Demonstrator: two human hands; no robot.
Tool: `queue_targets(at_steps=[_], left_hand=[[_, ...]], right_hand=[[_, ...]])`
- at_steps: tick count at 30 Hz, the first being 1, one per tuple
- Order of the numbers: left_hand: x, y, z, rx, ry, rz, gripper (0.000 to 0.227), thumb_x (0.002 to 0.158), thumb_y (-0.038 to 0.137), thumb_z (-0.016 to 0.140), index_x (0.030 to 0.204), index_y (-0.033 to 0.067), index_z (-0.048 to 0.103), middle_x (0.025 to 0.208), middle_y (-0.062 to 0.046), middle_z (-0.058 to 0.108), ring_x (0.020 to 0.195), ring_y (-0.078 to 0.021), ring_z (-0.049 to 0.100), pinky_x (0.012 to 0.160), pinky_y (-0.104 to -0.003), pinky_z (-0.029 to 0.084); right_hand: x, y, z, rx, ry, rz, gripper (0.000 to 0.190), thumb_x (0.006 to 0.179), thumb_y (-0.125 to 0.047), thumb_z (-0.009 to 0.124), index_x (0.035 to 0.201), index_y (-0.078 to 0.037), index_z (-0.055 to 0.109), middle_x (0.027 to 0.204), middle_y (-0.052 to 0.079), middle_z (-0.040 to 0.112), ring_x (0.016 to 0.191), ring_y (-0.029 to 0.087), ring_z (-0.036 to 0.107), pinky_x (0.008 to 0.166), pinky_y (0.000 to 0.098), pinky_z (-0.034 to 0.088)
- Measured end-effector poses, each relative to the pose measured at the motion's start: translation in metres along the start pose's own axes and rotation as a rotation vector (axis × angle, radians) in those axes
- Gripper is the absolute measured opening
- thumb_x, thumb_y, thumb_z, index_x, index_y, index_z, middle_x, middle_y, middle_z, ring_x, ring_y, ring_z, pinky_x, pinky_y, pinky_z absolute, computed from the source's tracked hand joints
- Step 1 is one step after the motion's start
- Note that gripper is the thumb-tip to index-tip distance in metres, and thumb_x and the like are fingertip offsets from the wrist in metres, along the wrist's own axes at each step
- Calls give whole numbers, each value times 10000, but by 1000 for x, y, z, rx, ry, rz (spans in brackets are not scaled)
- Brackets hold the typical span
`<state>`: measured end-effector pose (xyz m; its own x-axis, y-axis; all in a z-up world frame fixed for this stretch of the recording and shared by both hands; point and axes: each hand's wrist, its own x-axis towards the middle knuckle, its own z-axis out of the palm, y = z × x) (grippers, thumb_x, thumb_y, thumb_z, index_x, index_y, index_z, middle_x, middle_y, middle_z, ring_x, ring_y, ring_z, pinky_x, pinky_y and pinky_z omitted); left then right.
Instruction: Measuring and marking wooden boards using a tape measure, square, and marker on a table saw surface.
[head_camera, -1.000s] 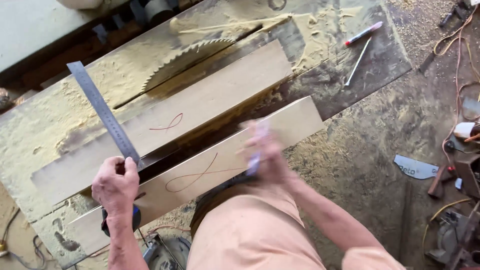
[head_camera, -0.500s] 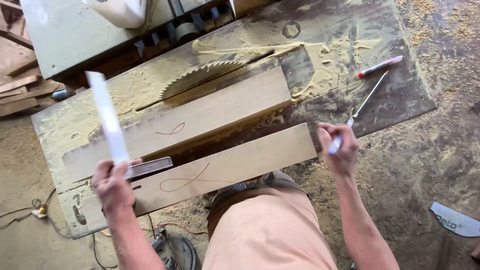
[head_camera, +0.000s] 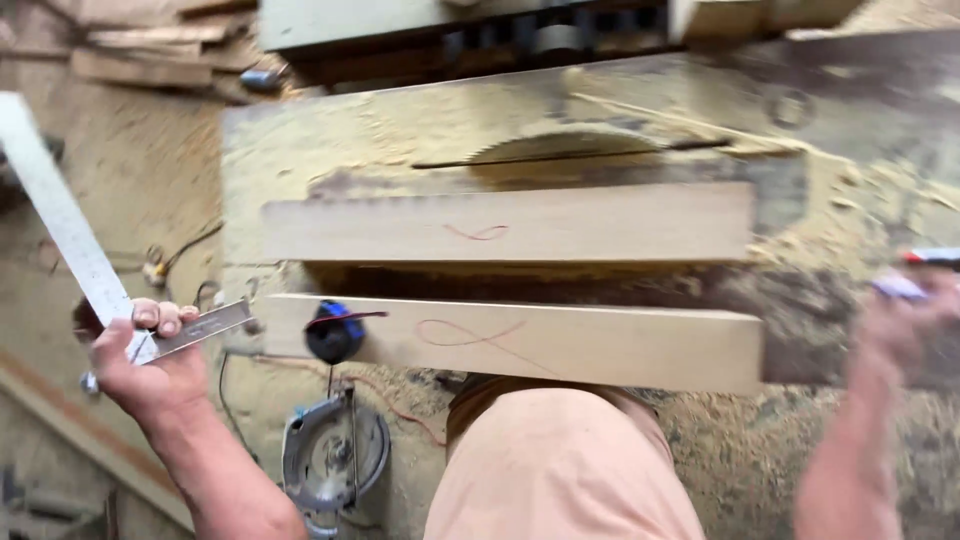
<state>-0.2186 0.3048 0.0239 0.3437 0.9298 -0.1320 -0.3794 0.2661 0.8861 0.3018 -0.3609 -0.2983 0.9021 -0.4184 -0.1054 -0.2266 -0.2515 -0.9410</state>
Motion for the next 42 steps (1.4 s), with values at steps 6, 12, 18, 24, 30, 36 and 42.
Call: queue_targets(at_steps=[6, 12, 18, 24, 30, 36, 42], left_hand=[[42, -29, -36, 924, 279, 204, 670, 867, -40, 462, 1481, 228, 481, 919, -2, 511, 586, -62, 374, 455, -212, 256], [125, -117, -111, 1757, -189, 173, 370, 1076, 183, 495, 1435, 252, 443, 1122, -267, 596, 894, -444, 632, 637, -629, 554], [153, -162, -203, 1997, -492, 540, 683, 989, 371, 697, 1603, 283, 410, 822, -121, 544, 779, -287, 518, 679, -404, 447], [59, -106, -107, 1075, 70, 54, 345, 1135, 316, 375, 1132, 96, 640, 1055, -71, 635, 1037, -210, 602, 965, -346, 472], [40, -120, -106, 460, -77, -286, 504, 1063, 377, 428, 1488, 108, 456, 1405, -122, 588, 1191, -260, 624, 992, -363, 538], [58, -122, -120, 408, -162, -256, 695, 997, 317, 567, 1627, 170, 312, 1387, -145, 551, 1186, -294, 616, 1014, -389, 512], [63, -110, -100, 710, -279, -137, 582, 1071, 364, 431, 1598, 154, 296, 1550, -63, 447, 1438, -227, 419, 1255, -475, 294]], right_hand=[[-117, -88, 3, -121, -473, -309, 325, 1295, -96, 775, 1213, -70, 461, 1177, 177, 642, 1014, 208, 699, 885, 294, 590], [-149, -156, 59, -277, -654, -359, 364, 1194, -258, 756, 1091, -54, 472, 1274, 282, 642, 1495, 461, 566, 1172, 478, 485], [-175, -164, 10, -167, -730, 28, 223, 1212, -244, 563, 1077, -134, 424, 1422, 187, 564, 1320, 269, 614, 1137, 353, 552], [-185, -98, -34, -4, -738, 105, 273, 1181, -455, 522, 1025, -292, 366, 1570, 117, 565, 1462, 347, 580, 1221, 473, 477], [-200, -102, -29, 43, -690, 134, 302, 1138, -609, 566, 1095, -353, 411, 1605, 129, 574, 1465, 309, 600, 1149, 431, 525], [-215, -145, -7, -21, -626, 182, 204, 1011, -306, 562, 1008, -302, 358, 1580, 143, 604, 1406, 303, 641, 987, 404, 524], [-192, -115, -4, -15, -566, 91, 239, 926, -250, 644, 1000, -264, 417, 1424, 157, 650, 1218, 257, 669, 980, 369, 549]])
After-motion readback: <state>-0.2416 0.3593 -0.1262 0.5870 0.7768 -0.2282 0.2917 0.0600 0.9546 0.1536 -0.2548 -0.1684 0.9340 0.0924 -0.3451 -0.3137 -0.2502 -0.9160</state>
